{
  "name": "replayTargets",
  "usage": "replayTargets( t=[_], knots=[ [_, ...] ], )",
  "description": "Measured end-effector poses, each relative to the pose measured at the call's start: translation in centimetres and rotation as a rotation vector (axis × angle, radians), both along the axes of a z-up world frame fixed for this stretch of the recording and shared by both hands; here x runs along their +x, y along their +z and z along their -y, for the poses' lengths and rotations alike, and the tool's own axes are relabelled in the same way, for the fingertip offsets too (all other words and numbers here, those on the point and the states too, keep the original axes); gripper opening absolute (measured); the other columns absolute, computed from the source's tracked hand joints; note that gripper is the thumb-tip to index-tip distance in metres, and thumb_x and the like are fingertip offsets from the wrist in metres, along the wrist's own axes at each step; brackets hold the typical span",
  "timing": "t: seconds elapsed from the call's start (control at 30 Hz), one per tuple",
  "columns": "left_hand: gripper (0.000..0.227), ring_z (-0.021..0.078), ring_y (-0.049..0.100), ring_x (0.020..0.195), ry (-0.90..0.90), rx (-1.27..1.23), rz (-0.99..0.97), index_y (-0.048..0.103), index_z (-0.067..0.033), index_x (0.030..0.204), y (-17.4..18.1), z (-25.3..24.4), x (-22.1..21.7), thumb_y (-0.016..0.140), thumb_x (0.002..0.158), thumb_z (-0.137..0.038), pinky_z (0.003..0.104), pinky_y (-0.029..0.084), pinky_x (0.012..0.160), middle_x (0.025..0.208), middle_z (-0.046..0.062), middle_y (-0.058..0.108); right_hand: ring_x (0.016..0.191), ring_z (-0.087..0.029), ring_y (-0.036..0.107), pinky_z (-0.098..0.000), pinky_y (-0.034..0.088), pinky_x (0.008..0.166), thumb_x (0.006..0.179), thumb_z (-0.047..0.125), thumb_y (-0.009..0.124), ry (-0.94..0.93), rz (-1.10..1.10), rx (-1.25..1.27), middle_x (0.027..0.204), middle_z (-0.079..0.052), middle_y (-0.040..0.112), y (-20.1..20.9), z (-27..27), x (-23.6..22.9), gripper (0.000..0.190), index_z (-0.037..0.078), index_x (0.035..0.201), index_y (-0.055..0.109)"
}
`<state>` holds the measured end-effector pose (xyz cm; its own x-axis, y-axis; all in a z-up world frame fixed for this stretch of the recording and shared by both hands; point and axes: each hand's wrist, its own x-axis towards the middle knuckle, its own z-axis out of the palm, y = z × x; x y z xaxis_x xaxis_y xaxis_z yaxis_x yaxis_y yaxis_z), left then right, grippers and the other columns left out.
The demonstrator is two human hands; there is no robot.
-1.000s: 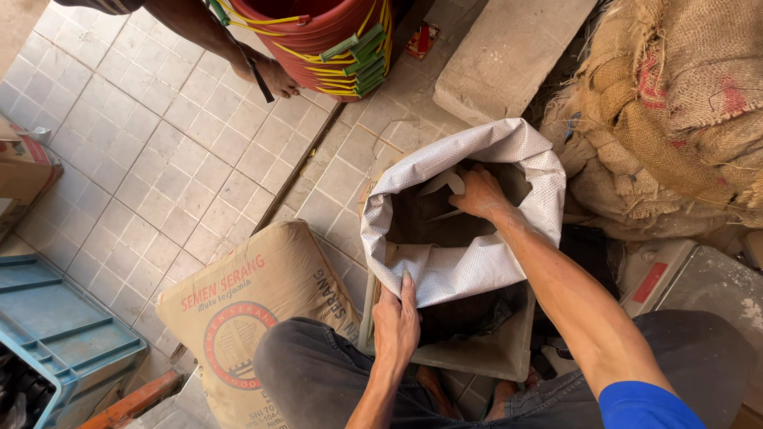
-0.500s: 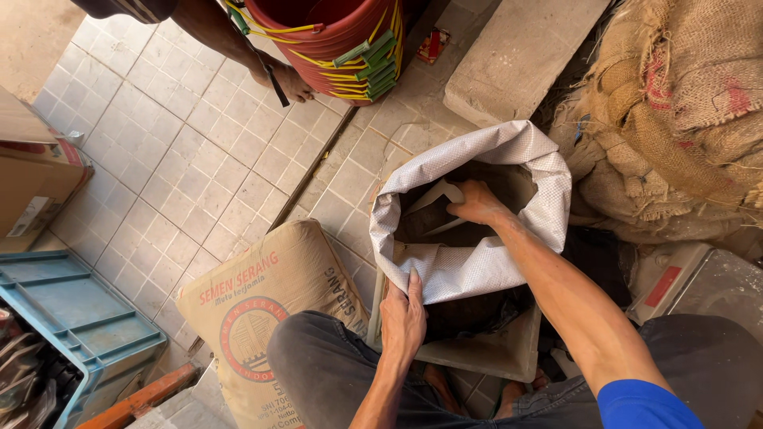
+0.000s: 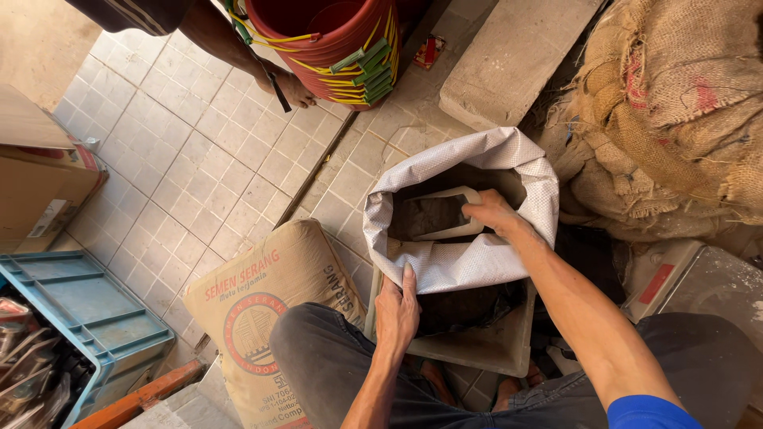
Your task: The person uses a plastic measuring scoop to transfer grey cement powder from a large white sack into smaller black plastic bags by hand.
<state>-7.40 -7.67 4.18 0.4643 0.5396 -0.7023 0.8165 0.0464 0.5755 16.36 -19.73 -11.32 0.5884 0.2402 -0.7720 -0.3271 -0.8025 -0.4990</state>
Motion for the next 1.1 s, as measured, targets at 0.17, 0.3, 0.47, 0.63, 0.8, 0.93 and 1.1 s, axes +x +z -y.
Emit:
replayTargets(
  t=[0.17,0.3,0.47,0.63,0.8,0.93,1.1],
  knots=[
    [0.062,0.0280,0.073,0.081,-0.025,0.020,-0.016,0.064,-0.0171,0.135,0.5,0.1,-0.2,0.037,0.101,-0.063,0.042,0.051,0.085,0.078,0.011,0.073,0.091,-0.021,0.049,-0.0359,0.041,0.078,0.075,0.028,0.067,-0.130,-0.039,0.128,0.096,-0.007,0.055,3.3,1.1,0.0,0.031,0.005,0.095,0.059],
    [0.061,0.0324,0.076,0.076,-0.081,0.034,0.095,0.063,-0.0034,0.120,-1.3,-0.4,-1.6,0.055,0.104,-0.061,0.048,0.059,0.077,0.063,0.015,0.073,0.082,-0.025,0.074,-0.0431,0.060,0.071,0.071,0.028,0.086,-0.237,0.088,0.346,0.080,-0.009,0.076,0.2,3.4,0.0,0.017,0.013,0.079,0.083],
    [0.085,0.0192,0.053,0.039,0.126,-0.259,0.295,0.037,0.0086,0.154,-4.3,0.3,-4.7,0.070,0.102,-0.051,0.033,0.045,0.037,0.077,0.021,0.074,0.090,-0.036,0.071,-0.0548,0.064,0.071,0.074,0.009,0.080,-0.431,-0.031,0.509,0.093,-0.024,0.071,2.7,8.4,-2.0,0.029,-0.007,0.097,0.077],
    [0.070,0.0176,0.055,0.049,0.270,-0.396,0.452,0.025,0.0034,0.162,0.4,2.8,-5.1,0.050,0.110,-0.037,0.036,0.058,0.043,0.113,0.022,0.069,0.097,-0.030,0.067,-0.0572,0.060,0.083,0.079,0.005,0.077,-0.440,-0.015,0.627,0.105,-0.019,0.072,1.6,14.6,-4.7,0.032,-0.009,0.108,0.078],
    [0.076,0.0175,0.063,0.055,0.285,-0.405,0.546,0.008,-0.0018,0.169,-0.2,4.3,-5.9,0.039,0.112,-0.042,0.040,0.069,0.055,0.108,0.021,0.067,0.101,-0.030,0.063,-0.0620,0.057,0.087,0.086,0.004,0.071,-0.423,-0.011,0.578,0.105,-0.018,0.066,5.9,20.1,-8.3,0.031,-0.015,0.111,0.075],
    [0.084,0.0182,0.062,0.051,0.201,-0.434,0.666,-0.003,-0.0097,0.171,-0.1,4.8,-6.1,0.035,0.110,-0.054,0.042,0.071,0.058,0.114,0.021,0.051,0.099,-0.030,0.066,-0.0574,0.059,0.087,0.082,0.002,0.076,-0.488,0.009,0.508,0.103,-0.021,0.072,4.8,23.4,-12.6,0.031,-0.012,0.109,0.078],
    [0.089,0.0158,0.064,0.060,0.154,-0.428,0.710,-0.008,-0.0124,0.171,-2.0,5.2,-7.2,0.036,0.109,-0.058,0.043,0.073,0.064,0.167,0.026,0.030,0.103,-0.038,0.070,-0.0587,0.058,0.091,0.082,0.006,0.083,-0.468,-0.012,0.382,0.106,-0.028,0.074,7.5,20.9,-17.2,0.038,-0.015,0.113,0.079]
  ],
)
